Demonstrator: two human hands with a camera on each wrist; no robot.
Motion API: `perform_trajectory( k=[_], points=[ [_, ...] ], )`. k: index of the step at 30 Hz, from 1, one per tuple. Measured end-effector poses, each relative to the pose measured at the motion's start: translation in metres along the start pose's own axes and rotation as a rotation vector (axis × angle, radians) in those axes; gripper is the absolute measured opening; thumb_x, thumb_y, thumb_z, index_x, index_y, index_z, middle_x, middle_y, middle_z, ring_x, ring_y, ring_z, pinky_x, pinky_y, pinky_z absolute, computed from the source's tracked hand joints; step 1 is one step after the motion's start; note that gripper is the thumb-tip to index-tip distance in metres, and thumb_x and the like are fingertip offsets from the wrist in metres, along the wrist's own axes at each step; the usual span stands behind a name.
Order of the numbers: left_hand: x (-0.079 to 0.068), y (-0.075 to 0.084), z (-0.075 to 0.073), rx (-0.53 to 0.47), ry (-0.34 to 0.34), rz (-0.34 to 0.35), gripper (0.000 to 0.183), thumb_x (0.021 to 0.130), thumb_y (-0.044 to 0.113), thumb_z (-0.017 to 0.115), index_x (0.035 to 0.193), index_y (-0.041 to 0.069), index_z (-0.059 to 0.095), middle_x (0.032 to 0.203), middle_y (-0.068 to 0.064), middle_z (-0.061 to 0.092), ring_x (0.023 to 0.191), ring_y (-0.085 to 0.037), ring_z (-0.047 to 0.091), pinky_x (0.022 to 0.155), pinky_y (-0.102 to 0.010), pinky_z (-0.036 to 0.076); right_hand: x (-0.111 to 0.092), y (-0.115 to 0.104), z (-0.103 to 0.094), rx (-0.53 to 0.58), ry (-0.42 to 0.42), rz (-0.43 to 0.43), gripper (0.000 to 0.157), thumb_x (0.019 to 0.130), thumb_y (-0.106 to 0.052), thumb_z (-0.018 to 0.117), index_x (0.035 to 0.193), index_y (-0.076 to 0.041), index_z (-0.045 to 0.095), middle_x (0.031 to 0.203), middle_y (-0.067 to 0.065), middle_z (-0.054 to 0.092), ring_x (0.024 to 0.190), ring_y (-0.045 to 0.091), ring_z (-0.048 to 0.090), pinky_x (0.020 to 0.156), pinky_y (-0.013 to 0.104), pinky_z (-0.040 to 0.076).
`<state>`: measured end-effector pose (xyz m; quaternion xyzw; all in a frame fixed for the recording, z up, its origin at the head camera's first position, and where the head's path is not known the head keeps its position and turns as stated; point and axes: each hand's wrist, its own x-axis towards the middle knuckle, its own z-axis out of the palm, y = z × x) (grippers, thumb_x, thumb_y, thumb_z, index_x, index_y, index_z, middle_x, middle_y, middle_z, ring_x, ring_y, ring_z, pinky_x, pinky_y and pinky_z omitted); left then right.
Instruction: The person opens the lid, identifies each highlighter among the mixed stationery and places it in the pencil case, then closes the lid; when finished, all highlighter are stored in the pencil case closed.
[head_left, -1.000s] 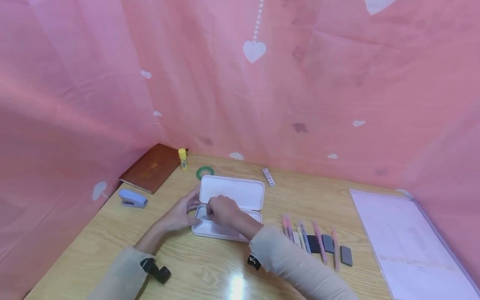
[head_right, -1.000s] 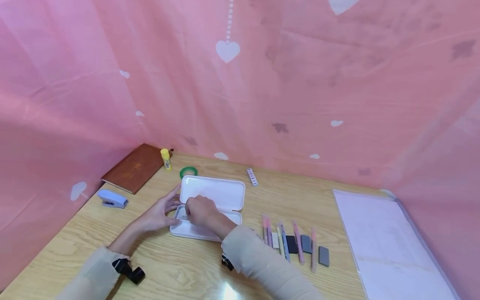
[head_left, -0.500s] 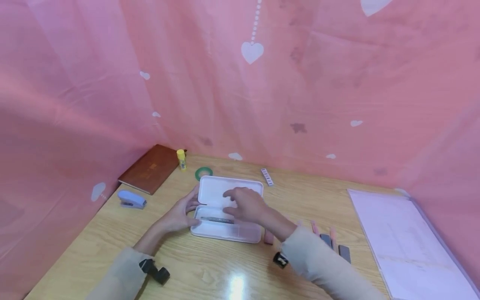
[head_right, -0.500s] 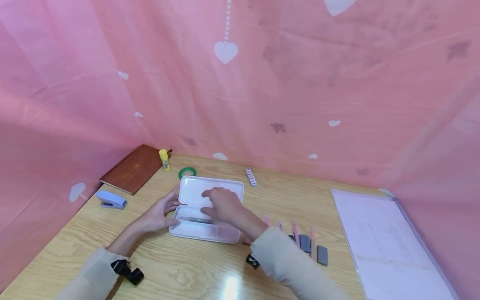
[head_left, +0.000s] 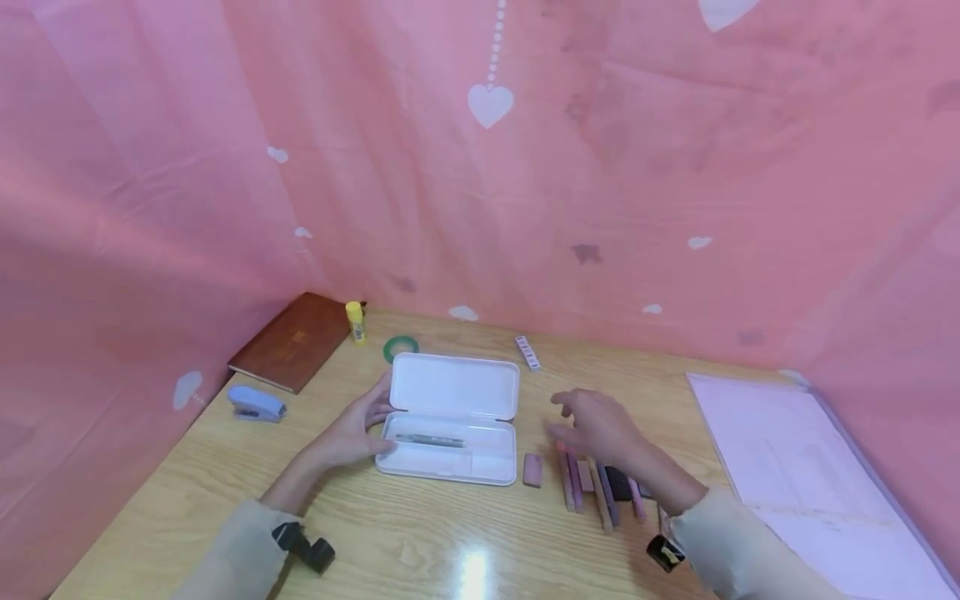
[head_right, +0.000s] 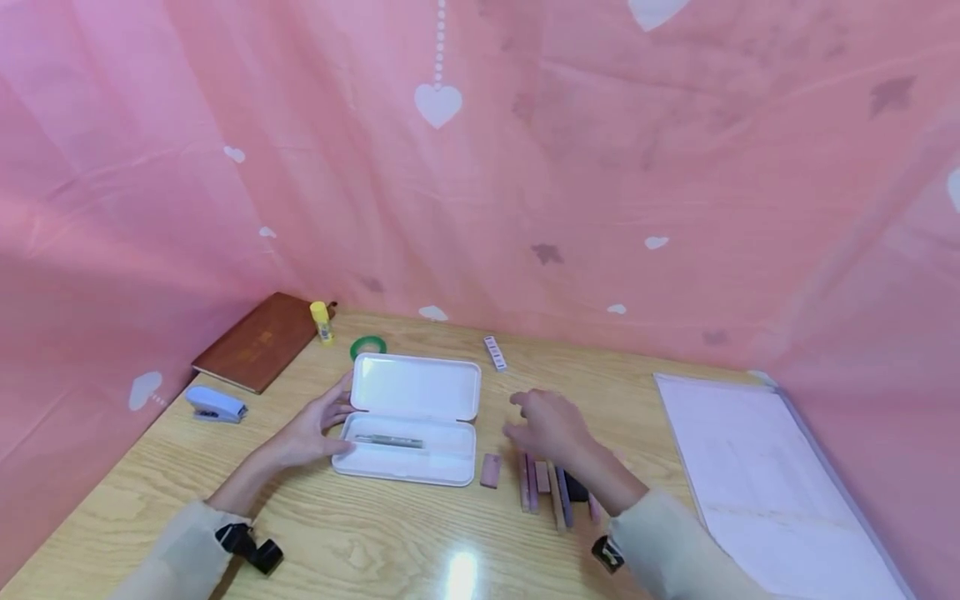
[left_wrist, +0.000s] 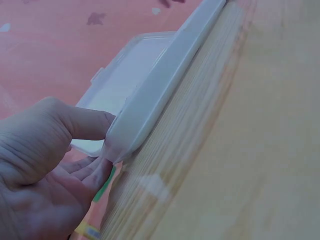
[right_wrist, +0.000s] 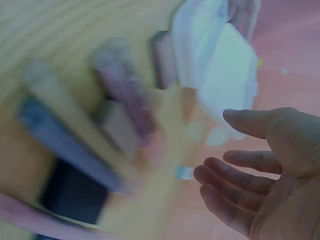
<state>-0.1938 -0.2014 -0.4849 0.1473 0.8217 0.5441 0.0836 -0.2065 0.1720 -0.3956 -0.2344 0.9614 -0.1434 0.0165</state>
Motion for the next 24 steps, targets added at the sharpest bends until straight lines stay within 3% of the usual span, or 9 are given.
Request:
perform_trajectory(
  k=[6, 9, 12, 18, 21, 24],
  points=[
    [0.0, -0.002, 0.0, 0.0, -0.003, 0.011, 0.107, 0.077, -0.003, 0.073, 0.152, 0.031, 0.004, 0.145, -0.007, 0.036, 0.127, -0.022, 0.046, 0.108, -0.031, 0.037, -0.007, 0.01, 0.026, -0.011, -0.004, 0.08, 0.011, 0.082, -0.017, 0.066, 0.076, -0.01, 0.07, 0.061, -0.003, 0.056, 0.047, 0.008, 0.043, 0.039, 0.021, 0.033],
    [0.0, -0.001, -0.001, -0.004, -0.005, 0.017, 0.108, 0.076, -0.003, 0.073, 0.151, 0.032, 0.004, 0.143, -0.006, 0.038, 0.126, -0.021, 0.046, 0.107, -0.028, 0.037, -0.007, 0.009, 0.034, -0.032, 0.012, 0.116, 0.024, 0.081, -0.017, 0.066, 0.059, -0.015, 0.059, 0.052, -0.006, 0.045, 0.044, 0.009, 0.039, 0.037, 0.021, 0.028],
    [-0.001, -0.002, -0.001, -0.011, -0.008, 0.03, 0.108, 0.076, -0.004, 0.073, 0.152, 0.03, 0.004, 0.142, -0.008, 0.039, 0.126, -0.023, 0.046, 0.107, -0.03, 0.037, -0.006, 0.004, 0.039, -0.03, -0.006, 0.163, 0.033, 0.082, -0.02, 0.065, 0.052, -0.018, 0.05, 0.048, -0.006, 0.041, 0.042, 0.009, 0.039, 0.036, 0.022, 0.025],
    [-0.001, -0.003, -0.001, -0.014, -0.01, 0.018, 0.107, 0.076, -0.002, 0.073, 0.152, 0.03, 0.004, 0.145, -0.008, 0.036, 0.127, -0.023, 0.046, 0.108, -0.033, 0.036, -0.002, 0.002, 0.045, 0.018, -0.067, 0.212, 0.038, 0.089, -0.024, 0.057, 0.053, -0.016, 0.048, 0.042, -0.006, 0.038, 0.036, 0.008, 0.04, 0.033, 0.02, 0.02],
    [0.0, -0.003, -0.001, -0.021, -0.008, 0.019, 0.107, 0.077, -0.002, 0.073, 0.152, 0.03, 0.004, 0.148, -0.007, 0.033, 0.128, -0.023, 0.045, 0.109, -0.034, 0.035, 0.0, 0.004, 0.041, 0.057, -0.007, 0.185, 0.029, 0.089, -0.026, 0.061, 0.063, -0.013, 0.061, 0.047, -0.006, 0.047, 0.039, 0.008, 0.042, 0.034, 0.02, 0.027],
    [-0.001, -0.001, -0.001, -0.012, 0.0, 0.002, 0.107, 0.077, -0.002, 0.073, 0.152, 0.031, 0.004, 0.149, -0.006, 0.032, 0.128, -0.023, 0.045, 0.109, -0.035, 0.035, 0.0, 0.005, 0.031, 0.105, 0.054, 0.14, 0.02, 0.087, -0.024, 0.064, 0.085, -0.006, 0.071, 0.056, -0.003, 0.057, 0.042, 0.008, 0.044, 0.037, 0.022, 0.035]
  ],
)
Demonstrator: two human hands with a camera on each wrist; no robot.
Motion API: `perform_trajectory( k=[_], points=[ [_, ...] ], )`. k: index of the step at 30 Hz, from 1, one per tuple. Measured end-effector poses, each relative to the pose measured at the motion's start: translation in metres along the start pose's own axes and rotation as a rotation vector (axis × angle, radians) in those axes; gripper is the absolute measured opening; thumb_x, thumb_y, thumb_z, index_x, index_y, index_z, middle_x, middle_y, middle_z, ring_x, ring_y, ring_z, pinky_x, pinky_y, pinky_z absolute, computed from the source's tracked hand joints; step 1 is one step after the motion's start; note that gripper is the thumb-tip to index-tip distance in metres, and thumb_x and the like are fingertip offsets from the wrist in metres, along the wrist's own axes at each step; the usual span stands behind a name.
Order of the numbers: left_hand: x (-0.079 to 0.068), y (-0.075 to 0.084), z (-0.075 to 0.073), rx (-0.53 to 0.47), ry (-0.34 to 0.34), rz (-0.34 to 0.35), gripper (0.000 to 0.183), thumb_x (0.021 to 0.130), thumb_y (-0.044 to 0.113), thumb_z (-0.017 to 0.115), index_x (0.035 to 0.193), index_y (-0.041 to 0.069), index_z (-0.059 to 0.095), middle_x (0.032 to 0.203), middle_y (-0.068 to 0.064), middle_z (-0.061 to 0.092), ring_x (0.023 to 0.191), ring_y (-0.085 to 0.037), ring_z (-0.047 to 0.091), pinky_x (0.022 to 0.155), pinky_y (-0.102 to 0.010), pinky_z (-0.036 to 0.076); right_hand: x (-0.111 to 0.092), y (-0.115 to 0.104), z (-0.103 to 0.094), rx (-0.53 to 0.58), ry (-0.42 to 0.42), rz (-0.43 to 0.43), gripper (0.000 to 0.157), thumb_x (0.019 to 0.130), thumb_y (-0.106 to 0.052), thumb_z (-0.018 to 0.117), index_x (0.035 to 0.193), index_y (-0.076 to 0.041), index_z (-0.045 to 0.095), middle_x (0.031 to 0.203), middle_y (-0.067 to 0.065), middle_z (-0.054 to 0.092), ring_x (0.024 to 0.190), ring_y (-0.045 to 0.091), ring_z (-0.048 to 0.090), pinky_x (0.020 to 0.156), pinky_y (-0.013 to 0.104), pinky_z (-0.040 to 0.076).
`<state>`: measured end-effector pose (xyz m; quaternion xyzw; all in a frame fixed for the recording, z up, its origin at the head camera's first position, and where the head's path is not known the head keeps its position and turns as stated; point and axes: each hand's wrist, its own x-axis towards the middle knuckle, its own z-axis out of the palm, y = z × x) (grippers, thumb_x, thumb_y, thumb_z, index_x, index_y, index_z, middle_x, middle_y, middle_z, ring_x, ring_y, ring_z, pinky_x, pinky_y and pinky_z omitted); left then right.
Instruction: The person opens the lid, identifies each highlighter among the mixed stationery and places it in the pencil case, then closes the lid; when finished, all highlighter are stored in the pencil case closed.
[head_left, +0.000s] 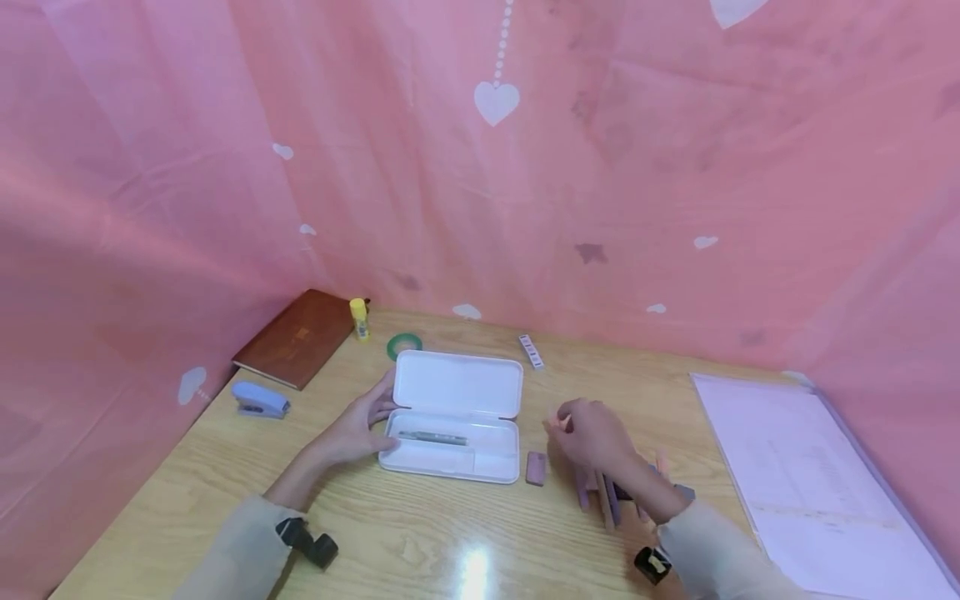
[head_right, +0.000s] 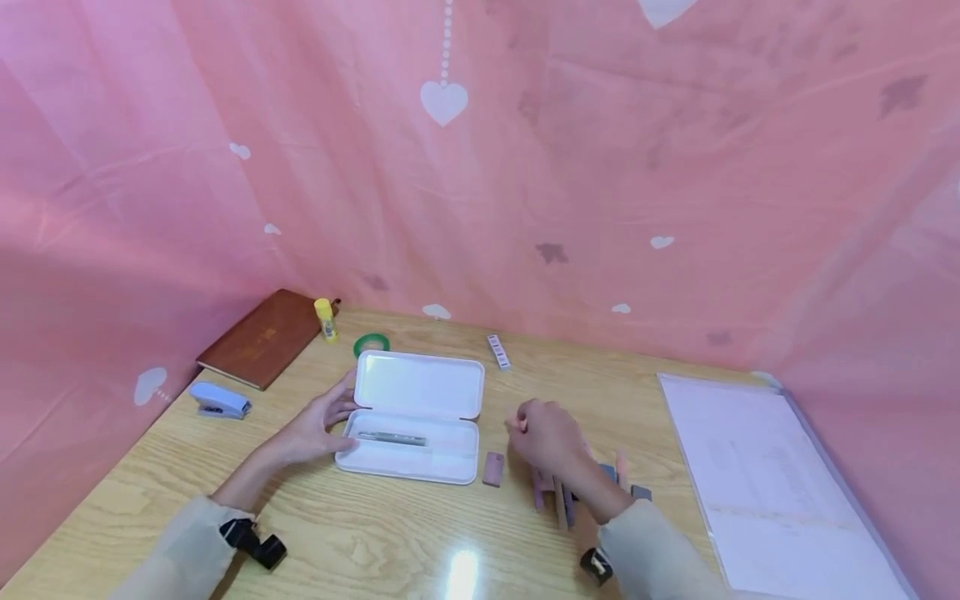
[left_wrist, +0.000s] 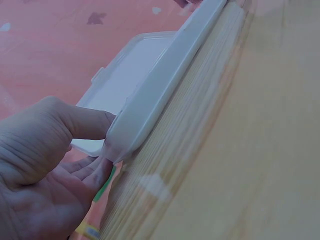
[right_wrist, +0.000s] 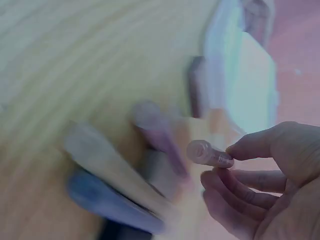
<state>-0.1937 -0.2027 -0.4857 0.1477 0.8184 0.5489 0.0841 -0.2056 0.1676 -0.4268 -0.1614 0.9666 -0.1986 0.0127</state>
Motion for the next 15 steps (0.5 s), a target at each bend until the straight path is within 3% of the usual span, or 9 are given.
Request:
perform_trajectory(
  k=[2, 5, 9, 15],
  points=[
    [0.001, 0.001, 0.001, 0.008, -0.003, -0.012, 0.106, 0.077, -0.002, 0.073, 0.152, 0.031, 0.004, 0.15, -0.006, 0.031, 0.129, -0.023, 0.044, 0.109, -0.036, 0.035, -0.001, -0.001, -0.01, 0.042, -0.002, -0.017, 0.023, 0.087, -0.02, 0.064, 0.1, -0.001, 0.07, 0.062, 0.001, 0.061, 0.042, 0.009, 0.047, 0.038, 0.023, 0.039],
    [0.001, 0.002, 0.001, 0.012, -0.006, -0.026, 0.106, 0.078, -0.004, 0.071, 0.152, 0.027, 0.002, 0.152, -0.008, 0.027, 0.13, -0.026, 0.042, 0.11, -0.04, 0.034, 0.001, -0.004, -0.022, 0.077, -0.036, -0.031, 0.026, 0.089, -0.015, 0.062, 0.109, 0.0, 0.067, 0.064, 0.003, 0.063, 0.04, 0.008, 0.049, 0.037, 0.023, 0.041],
    [0.002, 0.001, 0.0, 0.001, -0.009, -0.028, 0.105, 0.078, -0.007, 0.069, 0.153, 0.021, 0.001, 0.153, -0.012, 0.025, 0.131, -0.03, 0.04, 0.111, -0.044, 0.032, 0.009, -0.015, -0.031, 0.031, -0.025, -0.111, 0.023, 0.087, -0.013, 0.064, 0.107, -0.002, 0.069, 0.069, 0.003, 0.066, 0.051, 0.008, 0.055, 0.046, 0.025, 0.046],
    [0.005, 0.0, 0.0, 0.005, -0.015, -0.004, 0.105, 0.079, 0.0, 0.073, 0.152, 0.03, 0.004, 0.153, -0.005, 0.026, 0.13, -0.024, 0.043, 0.11, -0.037, 0.035, 0.034, -0.046, -0.026, 0.003, 0.001, -0.278, 0.018, 0.084, -0.012, 0.067, 0.101, -0.006, 0.072, 0.073, 0.0, 0.068, 0.064, 0.01, 0.058, 0.055, 0.026, 0.047]
  ],
)
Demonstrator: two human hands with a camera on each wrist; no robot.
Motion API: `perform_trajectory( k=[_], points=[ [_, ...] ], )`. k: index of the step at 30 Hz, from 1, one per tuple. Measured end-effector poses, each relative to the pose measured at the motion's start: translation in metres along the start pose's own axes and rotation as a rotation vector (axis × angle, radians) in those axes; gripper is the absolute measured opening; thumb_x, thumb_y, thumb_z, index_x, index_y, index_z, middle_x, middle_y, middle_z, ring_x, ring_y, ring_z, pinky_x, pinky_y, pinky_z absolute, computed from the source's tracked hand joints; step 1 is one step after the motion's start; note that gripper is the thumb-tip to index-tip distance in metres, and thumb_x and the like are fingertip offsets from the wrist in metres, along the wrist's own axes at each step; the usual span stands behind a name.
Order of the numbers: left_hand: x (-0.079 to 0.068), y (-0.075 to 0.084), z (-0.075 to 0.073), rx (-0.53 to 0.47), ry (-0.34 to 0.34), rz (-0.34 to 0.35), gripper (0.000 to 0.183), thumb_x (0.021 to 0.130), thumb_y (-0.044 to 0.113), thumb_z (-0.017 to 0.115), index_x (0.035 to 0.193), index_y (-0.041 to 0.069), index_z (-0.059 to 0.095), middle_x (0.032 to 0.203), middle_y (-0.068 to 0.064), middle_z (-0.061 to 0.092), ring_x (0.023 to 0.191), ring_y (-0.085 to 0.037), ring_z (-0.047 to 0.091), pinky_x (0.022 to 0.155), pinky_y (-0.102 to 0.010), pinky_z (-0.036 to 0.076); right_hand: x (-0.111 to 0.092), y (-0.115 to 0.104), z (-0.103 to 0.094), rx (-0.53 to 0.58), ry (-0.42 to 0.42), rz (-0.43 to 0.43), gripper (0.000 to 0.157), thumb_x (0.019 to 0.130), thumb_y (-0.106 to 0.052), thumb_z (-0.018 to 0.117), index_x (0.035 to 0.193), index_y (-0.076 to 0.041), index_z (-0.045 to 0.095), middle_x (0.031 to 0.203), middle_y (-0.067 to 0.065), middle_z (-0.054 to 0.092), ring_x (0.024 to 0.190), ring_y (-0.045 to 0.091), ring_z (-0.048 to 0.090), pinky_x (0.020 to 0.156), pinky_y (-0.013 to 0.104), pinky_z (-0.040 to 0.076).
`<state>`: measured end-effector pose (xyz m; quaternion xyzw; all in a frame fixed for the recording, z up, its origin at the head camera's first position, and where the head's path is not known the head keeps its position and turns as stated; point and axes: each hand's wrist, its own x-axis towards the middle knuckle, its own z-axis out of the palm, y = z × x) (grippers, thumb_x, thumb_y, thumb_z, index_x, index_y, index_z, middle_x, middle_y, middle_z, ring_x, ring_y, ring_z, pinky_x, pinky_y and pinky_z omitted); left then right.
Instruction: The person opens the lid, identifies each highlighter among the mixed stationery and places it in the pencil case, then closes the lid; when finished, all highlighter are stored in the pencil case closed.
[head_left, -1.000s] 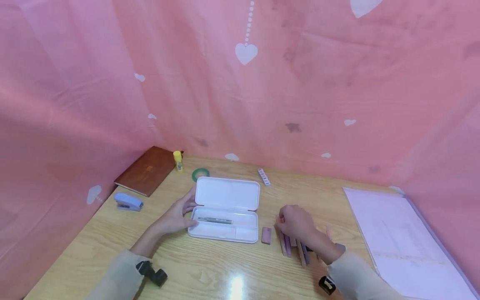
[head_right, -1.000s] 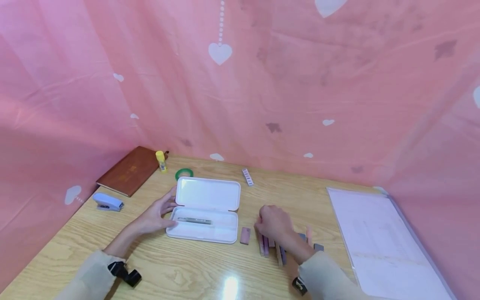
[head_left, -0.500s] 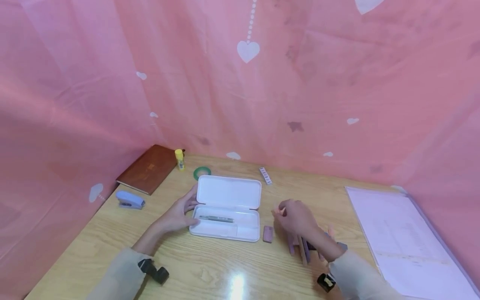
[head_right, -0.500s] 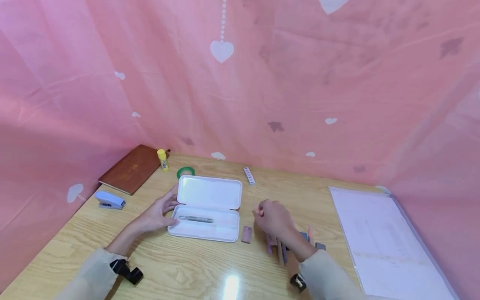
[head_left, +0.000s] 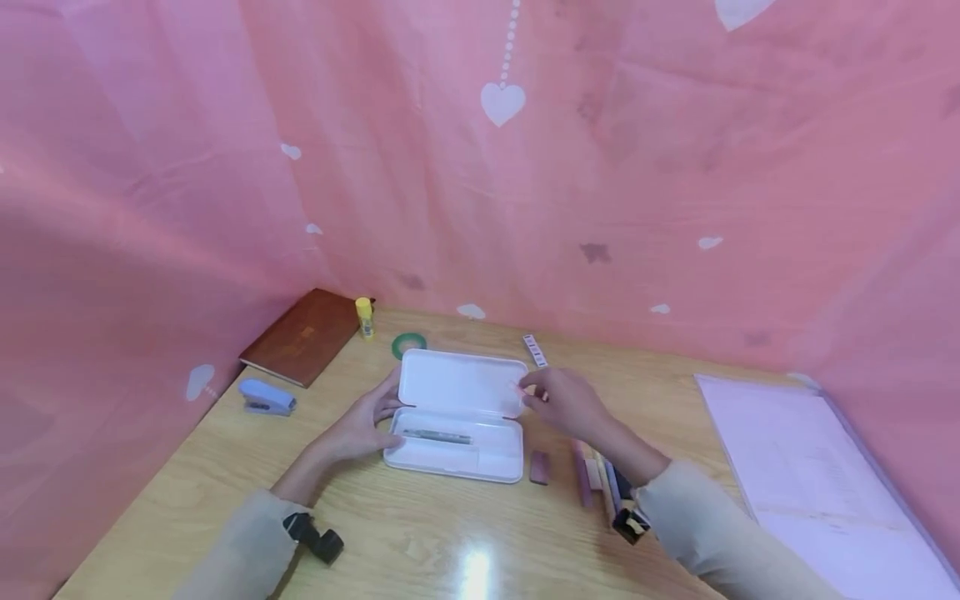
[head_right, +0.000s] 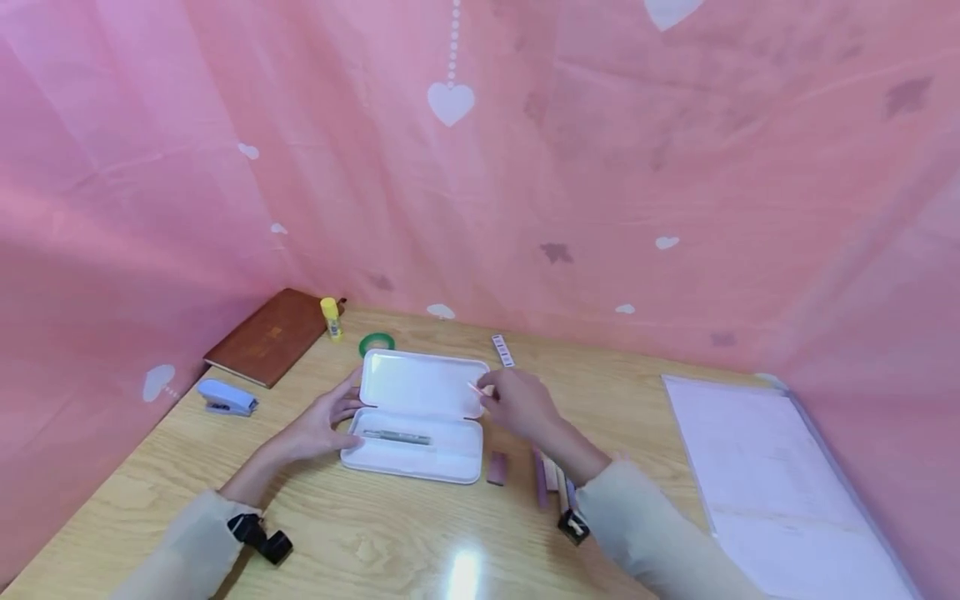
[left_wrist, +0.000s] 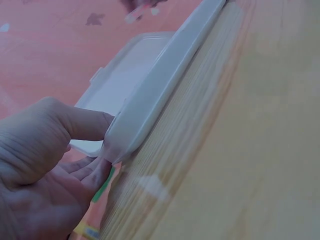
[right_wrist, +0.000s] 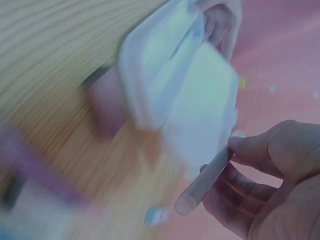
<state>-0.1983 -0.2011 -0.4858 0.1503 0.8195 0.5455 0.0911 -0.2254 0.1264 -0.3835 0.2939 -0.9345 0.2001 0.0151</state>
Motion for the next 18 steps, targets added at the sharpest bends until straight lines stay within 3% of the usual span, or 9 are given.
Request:
perform_trajectory(
  k=[4, 10, 15, 18],
  points=[
    [0.001, -0.001, 0.0, -0.011, -0.003, 0.023, 0.107, 0.077, 0.0, 0.074, 0.151, 0.033, 0.005, 0.152, -0.001, 0.027, 0.128, -0.021, 0.045, 0.108, -0.031, 0.036, 0.024, -0.024, 0.019, 0.025, -0.049, -0.071, 0.017, 0.084, -0.011, 0.067, 0.1, -0.009, 0.073, 0.077, 0.0, 0.069, 0.066, 0.009, 0.059, 0.056, 0.023, 0.048],
    [-0.004, 0.013, 0.001, -0.022, -0.011, -0.022, 0.104, 0.078, -0.005, 0.07, 0.153, 0.024, 0.003, 0.155, -0.007, 0.022, 0.131, -0.027, 0.042, 0.11, -0.04, 0.034, 0.051, -0.066, 0.045, 0.041, -0.147, -0.113, 0.019, 0.086, -0.009, 0.065, 0.104, -0.011, 0.073, 0.091, 0.002, 0.071, 0.076, 0.012, 0.062, 0.063, 0.026, 0.051],
    [0.002, -0.003, 0.002, -0.03, -0.005, -0.024, 0.107, 0.078, -0.004, 0.071, 0.152, 0.032, 0.003, 0.153, -0.004, 0.026, 0.131, -0.024, 0.042, 0.109, -0.037, 0.036, 0.064, -0.081, 0.065, 0.03, -0.193, -0.104, 0.022, 0.086, -0.01, 0.066, 0.107, -0.014, 0.072, 0.092, -0.001, 0.071, 0.075, 0.009, 0.059, 0.061, 0.022, 0.049],
    [0.003, -0.003, 0.001, -0.037, 0.001, -0.012, 0.108, 0.076, -0.006, 0.072, 0.151, 0.035, 0.005, 0.152, -0.001, 0.028, 0.13, -0.022, 0.043, 0.107, -0.034, 0.038, 0.066, -0.085, 0.078, 0.017, -0.206, -0.1, 0.022, 0.086, -0.011, 0.066, 0.107, -0.014, 0.072, 0.088, -0.001, 0.07, 0.072, 0.009, 0.058, 0.058, 0.022, 0.048]
  ],
)
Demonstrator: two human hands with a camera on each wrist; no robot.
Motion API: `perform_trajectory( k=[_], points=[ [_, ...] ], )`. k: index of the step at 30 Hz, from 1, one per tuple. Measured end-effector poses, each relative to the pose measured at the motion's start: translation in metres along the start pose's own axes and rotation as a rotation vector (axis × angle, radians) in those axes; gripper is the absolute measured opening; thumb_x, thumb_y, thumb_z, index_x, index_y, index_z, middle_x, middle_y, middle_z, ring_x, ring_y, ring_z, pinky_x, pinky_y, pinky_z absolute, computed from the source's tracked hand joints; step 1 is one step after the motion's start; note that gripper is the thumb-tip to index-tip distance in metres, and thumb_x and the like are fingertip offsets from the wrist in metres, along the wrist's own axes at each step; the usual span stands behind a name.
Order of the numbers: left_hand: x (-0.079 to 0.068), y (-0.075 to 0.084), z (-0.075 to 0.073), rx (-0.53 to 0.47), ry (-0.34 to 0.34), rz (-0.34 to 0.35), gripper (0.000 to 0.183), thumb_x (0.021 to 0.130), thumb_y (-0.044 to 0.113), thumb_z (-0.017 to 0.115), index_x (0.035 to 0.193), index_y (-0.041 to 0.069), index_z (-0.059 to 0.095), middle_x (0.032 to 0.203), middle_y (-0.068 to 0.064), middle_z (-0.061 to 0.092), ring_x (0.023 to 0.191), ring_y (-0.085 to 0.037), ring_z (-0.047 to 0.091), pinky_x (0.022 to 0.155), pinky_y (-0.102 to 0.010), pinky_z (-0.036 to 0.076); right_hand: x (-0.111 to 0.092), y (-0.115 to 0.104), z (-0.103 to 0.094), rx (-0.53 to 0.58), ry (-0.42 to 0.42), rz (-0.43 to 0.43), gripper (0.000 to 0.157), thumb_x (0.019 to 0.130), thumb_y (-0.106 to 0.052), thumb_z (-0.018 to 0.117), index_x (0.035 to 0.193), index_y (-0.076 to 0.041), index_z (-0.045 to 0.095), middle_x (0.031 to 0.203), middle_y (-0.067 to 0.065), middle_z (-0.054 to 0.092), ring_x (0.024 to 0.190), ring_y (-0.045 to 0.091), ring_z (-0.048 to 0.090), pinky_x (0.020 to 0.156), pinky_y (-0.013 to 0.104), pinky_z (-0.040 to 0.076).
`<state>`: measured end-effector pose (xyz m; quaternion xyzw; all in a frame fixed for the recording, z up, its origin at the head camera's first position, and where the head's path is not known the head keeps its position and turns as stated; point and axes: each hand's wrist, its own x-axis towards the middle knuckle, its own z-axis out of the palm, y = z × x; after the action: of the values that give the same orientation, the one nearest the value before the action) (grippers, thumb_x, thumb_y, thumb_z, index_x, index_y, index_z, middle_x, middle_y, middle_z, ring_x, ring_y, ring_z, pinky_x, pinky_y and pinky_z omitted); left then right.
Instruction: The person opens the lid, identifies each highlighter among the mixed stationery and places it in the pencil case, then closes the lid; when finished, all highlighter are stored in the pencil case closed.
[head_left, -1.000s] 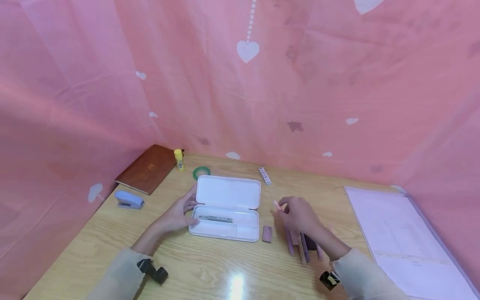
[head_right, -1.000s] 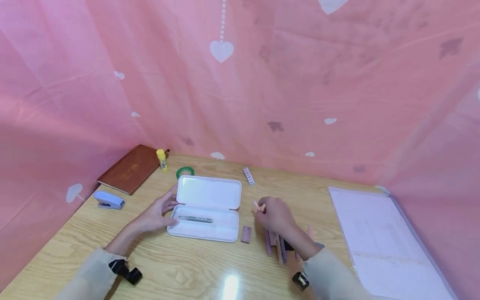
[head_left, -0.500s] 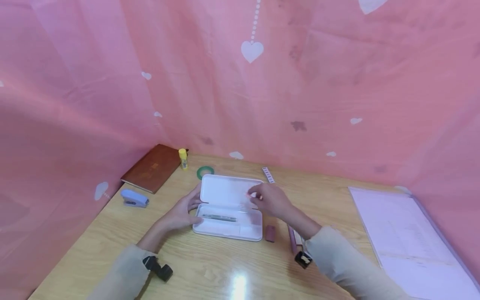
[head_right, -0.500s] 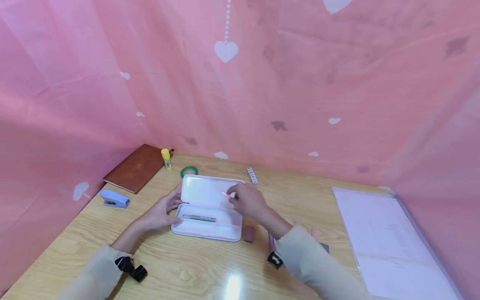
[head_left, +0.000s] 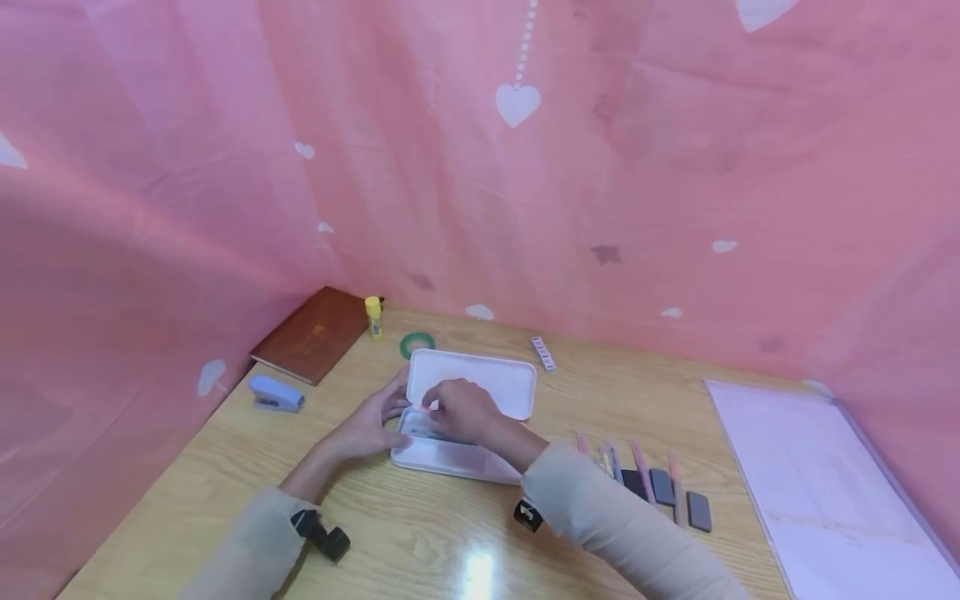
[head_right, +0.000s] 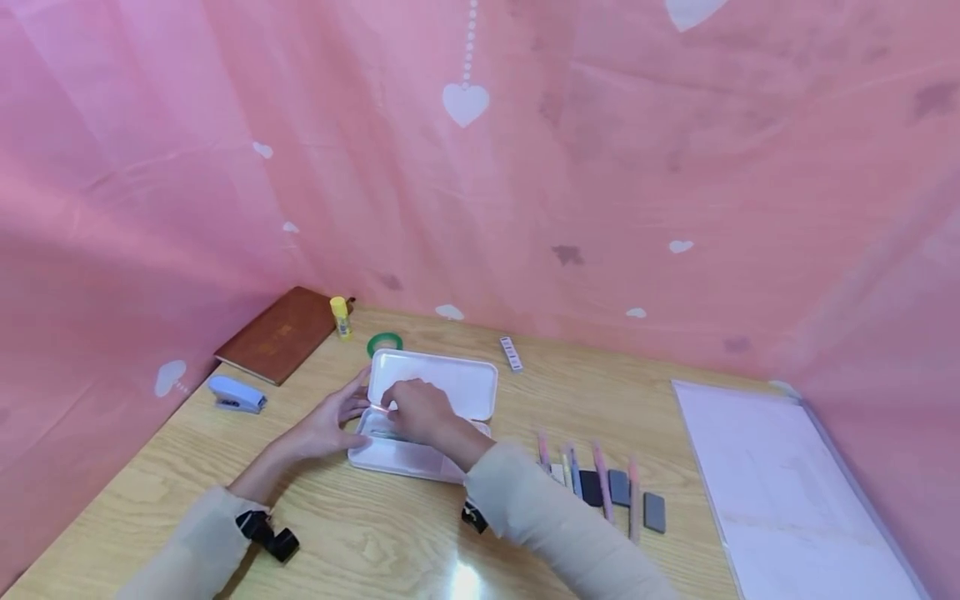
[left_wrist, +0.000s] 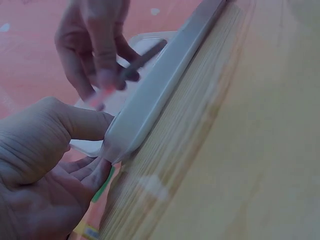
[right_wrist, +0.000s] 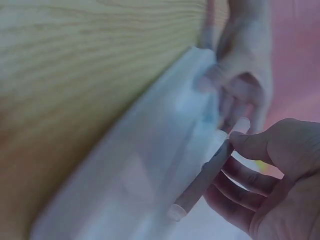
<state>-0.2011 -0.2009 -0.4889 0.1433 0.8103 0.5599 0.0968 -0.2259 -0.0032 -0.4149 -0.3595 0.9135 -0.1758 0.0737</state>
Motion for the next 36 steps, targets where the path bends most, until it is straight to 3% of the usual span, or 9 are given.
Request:
perform_trajectory(
  k=[7, 11, 17, 22, 29, 36],
  points=[
    [-0.001, 0.007, 0.003, 0.034, 0.004, -0.018, 0.109, 0.076, -0.005, 0.072, 0.151, 0.035, 0.005, 0.15, -0.002, 0.03, 0.13, -0.023, 0.044, 0.107, -0.035, 0.039, -0.004, -0.005, 0.023, -0.063, 0.003, -0.016, 0.019, 0.084, -0.008, 0.067, 0.101, -0.013, 0.073, 0.092, 0.0, 0.072, 0.08, 0.013, 0.064, 0.062, 0.024, 0.052],
    [0.001, 0.009, 0.005, 0.047, 0.005, -0.045, 0.109, 0.076, -0.004, 0.073, 0.15, 0.038, 0.005, 0.15, 0.003, 0.03, 0.129, -0.018, 0.045, 0.106, -0.032, 0.039, -0.006, -0.006, 0.027, -0.091, 0.006, -0.013, 0.02, 0.083, -0.006, 0.066, 0.1, -0.012, 0.073, 0.092, -0.001, 0.071, 0.074, 0.011, 0.06, 0.06, 0.024, 0.051],
    [0.003, 0.009, 0.006, 0.024, -0.014, -0.009, 0.109, 0.076, -0.008, 0.071, 0.151, 0.032, 0.004, 0.152, 0.0, 0.026, 0.129, -0.02, 0.045, 0.107, -0.032, 0.038, -0.009, -0.006, 0.024, -0.064, -0.012, 0.011, 0.02, 0.086, -0.011, 0.065, 0.105, -0.012, 0.072, 0.098, 0.0, 0.071, 0.079, 0.01, 0.06, 0.067, 0.024, 0.053],
    [0.003, 0.007, 0.006, 0.022, -0.019, -0.012, 0.108, 0.076, -0.007, 0.071, 0.152, 0.03, 0.004, 0.152, -0.002, 0.026, 0.129, -0.022, 0.044, 0.107, -0.034, 0.038, -0.019, 0.002, 0.008, -0.05, 0.013, 0.024, 0.025, 0.087, -0.023, 0.066, 0.11, -0.012, 0.07, 0.102, 0.002, 0.07, 0.089, 0.014, 0.062, 0.071, 0.031, 0.054],
    [0.003, 0.004, 0.005, 0.04, -0.001, -0.019, 0.107, 0.076, -0.001, 0.074, 0.151, 0.035, 0.006, 0.151, 0.0, 0.028, 0.129, -0.02, 0.044, 0.109, -0.035, 0.036, -0.063, 0.035, -0.031, -0.05, 0.138, 0.042, 0.03, 0.082, -0.025, 0.07, 0.107, -0.01, 0.07, 0.096, 0.007, 0.069, 0.087, 0.02, 0.064, 0.069, 0.036, 0.054],
    [0.0, 0.0, 0.001, 0.049, 0.011, -0.01, 0.107, 0.076, 0.001, 0.075, 0.151, 0.035, 0.005, 0.153, 0.0, 0.025, 0.128, -0.021, 0.044, 0.109, -0.036, 0.036, -0.117, 0.08, -0.055, -0.083, 0.166, 0.223, 0.046, 0.083, -0.033, 0.069, 0.121, -0.008, 0.062, 0.106, 0.013, 0.067, 0.09, 0.025, 0.065, 0.062, 0.037, 0.053]
  ],
)
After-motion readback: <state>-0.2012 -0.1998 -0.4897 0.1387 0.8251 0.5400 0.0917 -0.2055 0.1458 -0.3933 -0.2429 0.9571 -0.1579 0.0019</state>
